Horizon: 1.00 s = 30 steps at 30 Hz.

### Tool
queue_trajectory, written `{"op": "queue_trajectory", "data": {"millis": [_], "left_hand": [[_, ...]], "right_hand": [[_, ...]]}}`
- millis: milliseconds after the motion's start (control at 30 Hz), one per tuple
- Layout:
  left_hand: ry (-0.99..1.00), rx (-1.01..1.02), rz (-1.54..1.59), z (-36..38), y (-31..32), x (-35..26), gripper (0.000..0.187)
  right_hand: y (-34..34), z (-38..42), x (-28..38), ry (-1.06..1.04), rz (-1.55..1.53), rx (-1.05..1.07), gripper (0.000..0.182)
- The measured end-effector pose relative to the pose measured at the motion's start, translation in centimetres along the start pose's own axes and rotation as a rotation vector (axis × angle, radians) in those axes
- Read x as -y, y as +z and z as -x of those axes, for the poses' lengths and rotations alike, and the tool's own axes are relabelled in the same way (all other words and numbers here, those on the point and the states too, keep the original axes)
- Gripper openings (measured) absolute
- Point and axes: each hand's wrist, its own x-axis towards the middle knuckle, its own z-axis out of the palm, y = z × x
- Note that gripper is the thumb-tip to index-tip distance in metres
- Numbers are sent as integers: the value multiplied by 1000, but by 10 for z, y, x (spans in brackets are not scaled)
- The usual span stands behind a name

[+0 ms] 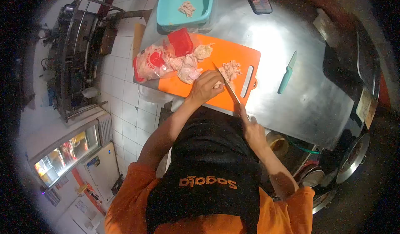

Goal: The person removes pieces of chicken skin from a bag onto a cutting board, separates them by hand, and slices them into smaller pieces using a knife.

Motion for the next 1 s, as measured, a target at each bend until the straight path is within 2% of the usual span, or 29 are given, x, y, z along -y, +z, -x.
{"op": "queue_trajectory", "data": {"millis": [200,267,433,533,600,633,700,900,1000], "left_hand": [[70,-10,-51,-1,-4,-4,25],[52,-114,-34,2,-11,-18,30],[12,-154,-62,19,-16,-15,35],[-37,-181,-50,22,-13,-15,33],[-272,-223,148,25,-10,-20,29],[-274,-225,147,25,-10,-18,29],[-88,-202,-154,24,-14,-13,27],[-255,-112,-156,18,-19,-20,16],[-198,-49,-187,14,-26,-12,15]], "right_hand": [[-11,-40,15,-43,-20,-90,87],[-23,-33,12,-54,-45,-65,87],[-47,5,17,-17,-15,-50,85],[-51,17,20,19,-1,-36,84],[-53,17,23,37,-6,-32,84],[-54,17,24,57,-11,-30,84],[-52,18,25,46,4,-9,83],[-50,21,22,4,-15,-22,81],[-55,19,24,19,-42,-64,81]]}}
